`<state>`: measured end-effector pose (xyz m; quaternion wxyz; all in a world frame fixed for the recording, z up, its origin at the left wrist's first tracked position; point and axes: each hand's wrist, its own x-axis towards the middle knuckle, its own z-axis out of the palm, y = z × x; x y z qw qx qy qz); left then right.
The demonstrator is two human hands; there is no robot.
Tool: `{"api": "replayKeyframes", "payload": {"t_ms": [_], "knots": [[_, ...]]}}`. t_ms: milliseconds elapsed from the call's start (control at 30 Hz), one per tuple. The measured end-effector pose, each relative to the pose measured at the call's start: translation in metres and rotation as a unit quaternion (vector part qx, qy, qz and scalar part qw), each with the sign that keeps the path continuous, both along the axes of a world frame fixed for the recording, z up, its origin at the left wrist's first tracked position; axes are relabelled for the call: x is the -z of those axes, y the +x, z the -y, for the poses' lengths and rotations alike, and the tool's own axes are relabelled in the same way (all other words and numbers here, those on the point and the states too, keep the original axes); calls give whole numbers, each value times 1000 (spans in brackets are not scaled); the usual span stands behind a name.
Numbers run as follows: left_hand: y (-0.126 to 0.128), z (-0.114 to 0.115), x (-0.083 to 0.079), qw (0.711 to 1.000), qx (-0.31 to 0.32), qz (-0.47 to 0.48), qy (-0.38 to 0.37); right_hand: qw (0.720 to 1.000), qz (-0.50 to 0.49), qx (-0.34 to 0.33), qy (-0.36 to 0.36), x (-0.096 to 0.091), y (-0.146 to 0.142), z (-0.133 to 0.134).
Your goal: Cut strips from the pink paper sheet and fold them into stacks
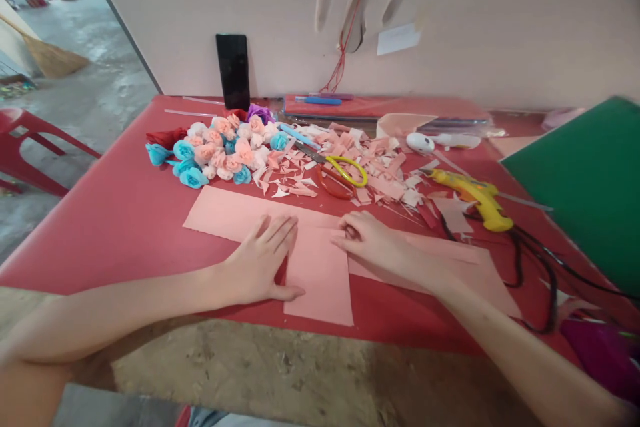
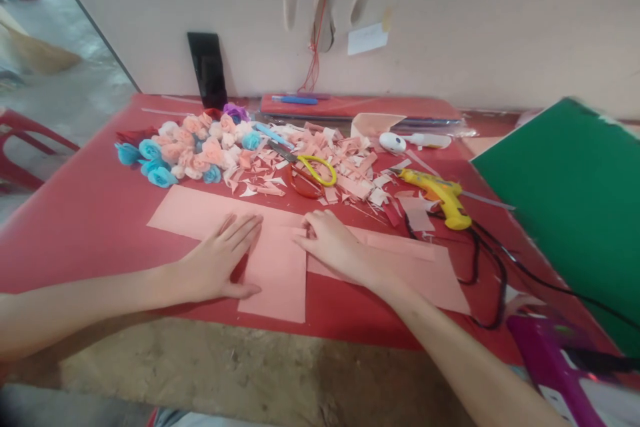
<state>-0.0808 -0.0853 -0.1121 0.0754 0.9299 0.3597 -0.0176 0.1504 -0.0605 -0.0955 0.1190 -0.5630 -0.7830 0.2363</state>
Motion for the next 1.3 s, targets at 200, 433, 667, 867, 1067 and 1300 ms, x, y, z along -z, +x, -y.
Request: {"api": "replayKeyframes", "payload": {"t_ms": [200, 433, 667, 867, 1067, 1300], "knots": [[1, 2, 2, 1000, -14, 2, -2, 1000, 1, -7, 6, 0, -4, -1], [2, 2, -18, 996, -49, 75, -19, 999, -29, -11, 11, -2, -4, -1], [-1, -15, -32, 963, -81, 208, -150, 983, -185, -7, 1, -16, -20, 9], [1, -11, -29, 936, -108, 244, -229, 964, -257, -16, -63, -20, -38, 25], [2, -12, -25, 917, -109, 294, -245, 971, -237, 9, -26, -18, -33, 14], [2, -13, -28, 879, -155, 310, -328, 968, -241, -47, -44, -20, -35, 16]]}}
